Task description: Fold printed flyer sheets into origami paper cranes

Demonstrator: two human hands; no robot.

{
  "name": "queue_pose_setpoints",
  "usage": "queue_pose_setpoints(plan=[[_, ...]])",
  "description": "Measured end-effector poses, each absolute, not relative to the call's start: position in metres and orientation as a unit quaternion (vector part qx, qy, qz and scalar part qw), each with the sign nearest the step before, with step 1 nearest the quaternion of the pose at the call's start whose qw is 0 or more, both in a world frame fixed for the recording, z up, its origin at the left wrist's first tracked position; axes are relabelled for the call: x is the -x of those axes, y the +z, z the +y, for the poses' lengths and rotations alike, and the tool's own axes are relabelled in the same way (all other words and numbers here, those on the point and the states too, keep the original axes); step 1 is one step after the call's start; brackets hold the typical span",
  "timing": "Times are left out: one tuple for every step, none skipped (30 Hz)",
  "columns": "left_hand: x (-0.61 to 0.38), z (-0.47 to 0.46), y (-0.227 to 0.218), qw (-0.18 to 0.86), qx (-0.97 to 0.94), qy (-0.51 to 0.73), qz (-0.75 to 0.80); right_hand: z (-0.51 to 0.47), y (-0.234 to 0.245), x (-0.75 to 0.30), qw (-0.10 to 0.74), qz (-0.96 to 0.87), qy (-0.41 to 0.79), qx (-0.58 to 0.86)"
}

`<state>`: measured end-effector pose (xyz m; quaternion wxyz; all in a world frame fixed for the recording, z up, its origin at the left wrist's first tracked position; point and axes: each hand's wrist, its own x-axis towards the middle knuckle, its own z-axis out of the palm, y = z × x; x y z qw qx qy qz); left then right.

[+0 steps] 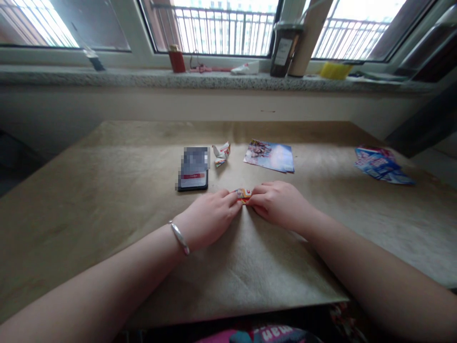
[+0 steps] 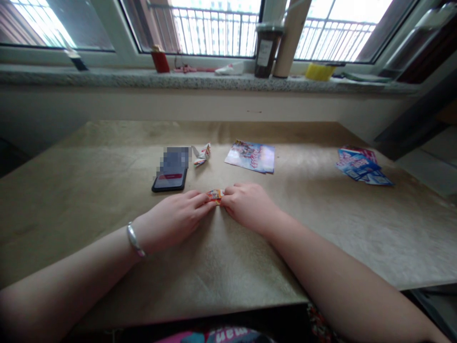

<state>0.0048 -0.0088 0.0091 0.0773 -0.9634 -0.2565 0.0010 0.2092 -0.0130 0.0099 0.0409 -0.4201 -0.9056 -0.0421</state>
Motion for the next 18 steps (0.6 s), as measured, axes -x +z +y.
queue_pose_setpoints(plan=[[-0.0049,-0.0096,0.0085,0.08,0.963,0.001,-0.257,-0.013,0.0098,-0.2081,0.04,-0.905,-0.044,0.422],[-0.0052,-0.0105,0.0081,0.083,0.962,0.0,-0.259,-0.0128,0.0096,-0.2071,0.041,-0.905,-0.044,0.421],[-0.0057,-0.0115,0.0079,0.088,0.961,0.001,-0.261,-0.0123,0.0092,-0.2064,0.043,-0.906,-0.044,0.418],[-0.0063,-0.0124,0.008,0.092,0.96,0.002,-0.265,-0.0117,0.0088,-0.2061,0.045,-0.907,-0.044,0.416],[-0.0068,-0.0131,0.0084,0.096,0.959,0.005,-0.267,-0.0111,0.0086,-0.2063,0.046,-0.909,-0.043,0.413],[-0.0073,-0.0135,0.0088,0.096,0.959,0.012,-0.266,-0.0106,0.0086,-0.2068,0.046,-0.91,-0.041,0.41],[-0.0075,-0.0136,0.0093,0.092,0.96,0.018,-0.264,-0.0104,0.0088,-0.2076,0.045,-0.91,-0.04,0.409],[-0.0074,-0.0134,0.0096,0.091,0.96,0.017,-0.265,-0.0104,0.0094,-0.2084,0.042,-0.91,-0.039,0.411],[-0.0071,-0.013,0.0097,0.088,0.96,0.013,-0.265,-0.0107,0.0101,-0.2092,0.038,-0.908,-0.039,0.416],[-0.0064,-0.0123,0.0095,0.086,0.961,0.009,-0.264,-0.0111,0.0111,-0.2097,0.034,-0.904,-0.04,0.423],[-0.0056,-0.0115,0.0092,0.083,0.961,0.004,-0.263,-0.0115,0.012,-0.2098,0.031,-0.901,-0.04,0.43],[-0.0048,-0.0106,0.0087,0.081,0.962,-0.001,-0.262,-0.0119,0.0129,-0.2097,0.029,-0.899,-0.041,0.435],[-0.0038,-0.0096,0.0083,0.079,0.962,-0.005,-0.261,-0.0121,0.0135,-0.2093,0.028,-0.899,-0.039,0.436],[-0.003,-0.0085,0.0081,0.077,0.963,-0.009,-0.26,-0.0121,0.0139,-0.2089,0.029,-0.9,-0.037,0.434],[-0.0022,-0.0074,0.0083,0.075,0.963,-0.014,-0.259,-0.0119,0.0139,-0.2086,0.031,-0.902,-0.034,0.429],[-0.0016,-0.0063,0.0088,0.072,0.964,-0.018,-0.257,-0.0115,0.0137,-0.2085,0.032,-0.904,-0.03,0.425],[-0.001,-0.0053,0.0098,0.069,0.964,-0.018,-0.255,-0.011,0.0133,-0.2088,0.036,-0.906,-0.028,0.421],[-0.0004,-0.0042,0.0111,0.065,0.965,-0.015,-0.252,-0.0105,0.0128,-0.2095,0.039,-0.907,-0.027,0.418]])
